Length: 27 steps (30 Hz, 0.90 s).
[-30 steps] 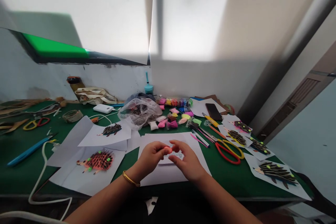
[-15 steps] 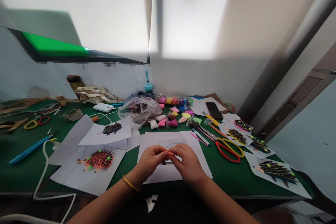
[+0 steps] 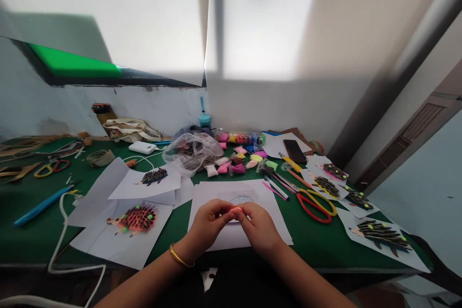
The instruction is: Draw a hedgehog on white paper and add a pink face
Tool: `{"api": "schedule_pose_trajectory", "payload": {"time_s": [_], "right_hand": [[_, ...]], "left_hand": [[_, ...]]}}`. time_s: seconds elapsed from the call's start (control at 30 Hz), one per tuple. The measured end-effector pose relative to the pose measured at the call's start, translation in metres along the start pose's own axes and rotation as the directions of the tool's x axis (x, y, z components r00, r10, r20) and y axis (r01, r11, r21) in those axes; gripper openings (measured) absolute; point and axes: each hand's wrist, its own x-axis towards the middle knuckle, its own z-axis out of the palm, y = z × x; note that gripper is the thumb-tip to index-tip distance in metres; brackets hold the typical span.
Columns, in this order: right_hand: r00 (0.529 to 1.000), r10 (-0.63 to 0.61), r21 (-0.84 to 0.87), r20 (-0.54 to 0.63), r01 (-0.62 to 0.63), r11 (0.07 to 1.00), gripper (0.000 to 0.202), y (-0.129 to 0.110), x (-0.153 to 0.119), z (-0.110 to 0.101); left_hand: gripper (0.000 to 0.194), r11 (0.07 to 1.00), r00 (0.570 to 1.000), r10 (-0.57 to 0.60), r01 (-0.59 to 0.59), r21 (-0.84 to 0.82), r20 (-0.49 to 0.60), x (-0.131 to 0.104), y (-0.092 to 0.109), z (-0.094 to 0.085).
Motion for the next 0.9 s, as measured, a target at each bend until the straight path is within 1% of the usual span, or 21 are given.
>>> {"api": "schedule_pose_trajectory", "payload": {"time_s": [0.03, 0.1, 0.2, 0.33, 0.43, 0.5, 0.57, 0.63, 0.7, 0.77, 0.83, 0.9], "right_hand": [[1.0, 0.006, 0.027, 0.022, -0.007, 1.0, 0.039, 0.0002, 0.0001, 0.0004], [0.999, 0.028, 0.068, 0.03, -0.03, 0.997, 0.038, 0.0007, 0.0003, 0.0011], [0.997, 0.076, 0.062, -0.014, -0.075, 0.995, 0.042, 0.0012, 0.0006, 0.0014], [0.998, 0.06, 0.037, -0.019, -0.059, 0.998, 0.032, -0.0007, 0.0014, 0.0001], [0.998, 0.05, 0.047, -0.033, -0.049, 0.998, 0.031, -0.0025, 0.002, -0.001], [0.998, 0.055, 0.069, -0.031, -0.053, 0.996, 0.032, -0.0025, 0.0019, -0.0011], [0.996, 0.08, 0.091, -0.036, -0.076, 0.993, 0.032, -0.0016, 0.0014, -0.0007], [0.992, 0.119, 0.098, -0.045, -0.114, 0.989, 0.033, -0.0008, 0.0004, -0.0002], [0.988, 0.145, 0.091, -0.049, -0.14, 0.986, 0.031, -0.0012, -0.0006, 0.0], [0.99, 0.136, 0.077, -0.04, -0.133, 0.988, 0.03, -0.0032, -0.001, 0.0], [0.992, 0.122, 0.066, -0.015, -0.121, 0.99, 0.029, -0.006, -0.0006, 0.0003], [0.992, 0.124, 0.047, 0.021, -0.125, 0.991, 0.025, -0.0083, 0.0004, 0.0014]], "left_hand": [[0.023, 0.998, 1.0, 0.027, -0.027, 0.051, -0.003, 0.0001, 0.0011, -0.0009], [0.024, 0.992, 0.999, 0.047, -0.044, 0.115, -0.018, 0.0009, 0.002, -0.0029], [0.022, 0.993, 0.999, 0.019, -0.015, 0.117, -0.037, 0.0021, 0.0002, -0.0042], [0.026, 0.999, 0.999, -0.035, 0.036, 0.031, -0.013, 0.0018, -0.003, -0.0017], [0.028, 0.998, 0.998, -0.056, 0.057, -0.041, 0.01, 0.0008, -0.003, 0.0008], [0.028, 0.994, 0.997, -0.071, 0.071, -0.087, 0.001, 0.001, -0.0024, 0.0014], [0.028, 0.976, 0.994, -0.111, 0.109, -0.186, 0.002, 0.0024, -0.0018, 0.001], [0.028, 0.936, 0.985, -0.165, 0.17, -0.309, 0.042, 0.0046, -0.0015, -0.0001], [0.029, 0.904, 0.975, -0.197, 0.222, -0.365, 0.105, 0.0064, -0.0015, -0.0012], [0.029, 0.914, 0.969, -0.187, 0.232, -0.334, 0.161, 0.0071, -0.0015, -0.0016], [0.032, 0.944, 0.967, -0.144, 0.198, -0.263, 0.209, 0.0068, -0.0009, -0.0014], [0.04, 0.969, 0.964, -0.095, 0.147, -0.201, 0.249, 0.0061, 0.0007, -0.0013]]}}
